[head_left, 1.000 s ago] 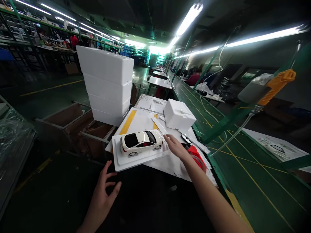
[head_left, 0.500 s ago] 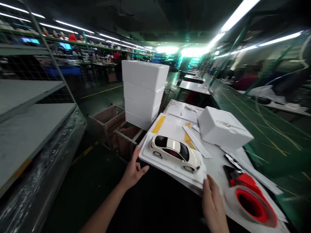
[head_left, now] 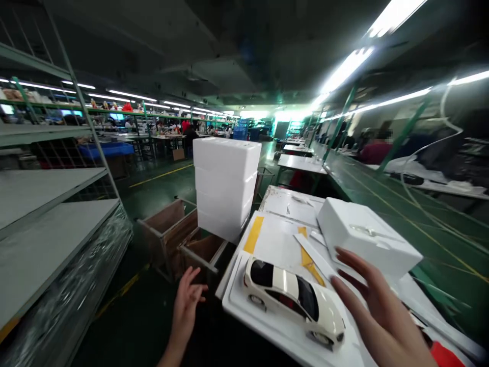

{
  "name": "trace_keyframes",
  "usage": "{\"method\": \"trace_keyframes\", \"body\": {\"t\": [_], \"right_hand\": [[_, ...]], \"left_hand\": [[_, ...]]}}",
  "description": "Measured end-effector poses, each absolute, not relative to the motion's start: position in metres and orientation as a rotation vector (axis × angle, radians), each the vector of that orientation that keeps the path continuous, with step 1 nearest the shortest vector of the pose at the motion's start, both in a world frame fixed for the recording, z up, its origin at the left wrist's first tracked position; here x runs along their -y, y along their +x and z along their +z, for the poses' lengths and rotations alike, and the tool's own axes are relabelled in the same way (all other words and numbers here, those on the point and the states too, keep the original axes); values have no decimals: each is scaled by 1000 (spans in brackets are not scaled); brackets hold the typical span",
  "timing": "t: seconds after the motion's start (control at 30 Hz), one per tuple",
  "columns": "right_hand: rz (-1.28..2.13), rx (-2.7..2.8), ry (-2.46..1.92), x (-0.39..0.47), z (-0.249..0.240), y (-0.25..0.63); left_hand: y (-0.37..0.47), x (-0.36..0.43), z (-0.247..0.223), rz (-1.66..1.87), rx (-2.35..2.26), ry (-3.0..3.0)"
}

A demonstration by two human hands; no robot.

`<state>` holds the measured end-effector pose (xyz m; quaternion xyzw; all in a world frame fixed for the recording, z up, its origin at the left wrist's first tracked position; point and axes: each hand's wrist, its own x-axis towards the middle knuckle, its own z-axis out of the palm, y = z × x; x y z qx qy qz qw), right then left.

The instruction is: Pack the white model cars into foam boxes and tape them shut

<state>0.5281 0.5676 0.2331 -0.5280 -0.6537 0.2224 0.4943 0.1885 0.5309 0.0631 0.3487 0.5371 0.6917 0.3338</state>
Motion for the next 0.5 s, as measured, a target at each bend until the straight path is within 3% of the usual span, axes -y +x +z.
{"method": "trace_keyframes", "body": {"t": [0.17,0.3,0.4,0.5], "right_hand": [[749,1703,-1135,-696,330,427],[830,1514,-1192,-793,368,356],[813,1492,-1141,-835,376,324],[848,1471,-1072,-852,371,305]], "left_hand": [[99,-690,191,2007,-1505,927],[35,-820,296,2065,-1603,878],[2,-881,340,2111,-1636,984],[-13,-913,355,2136,-1568,1266]]}}
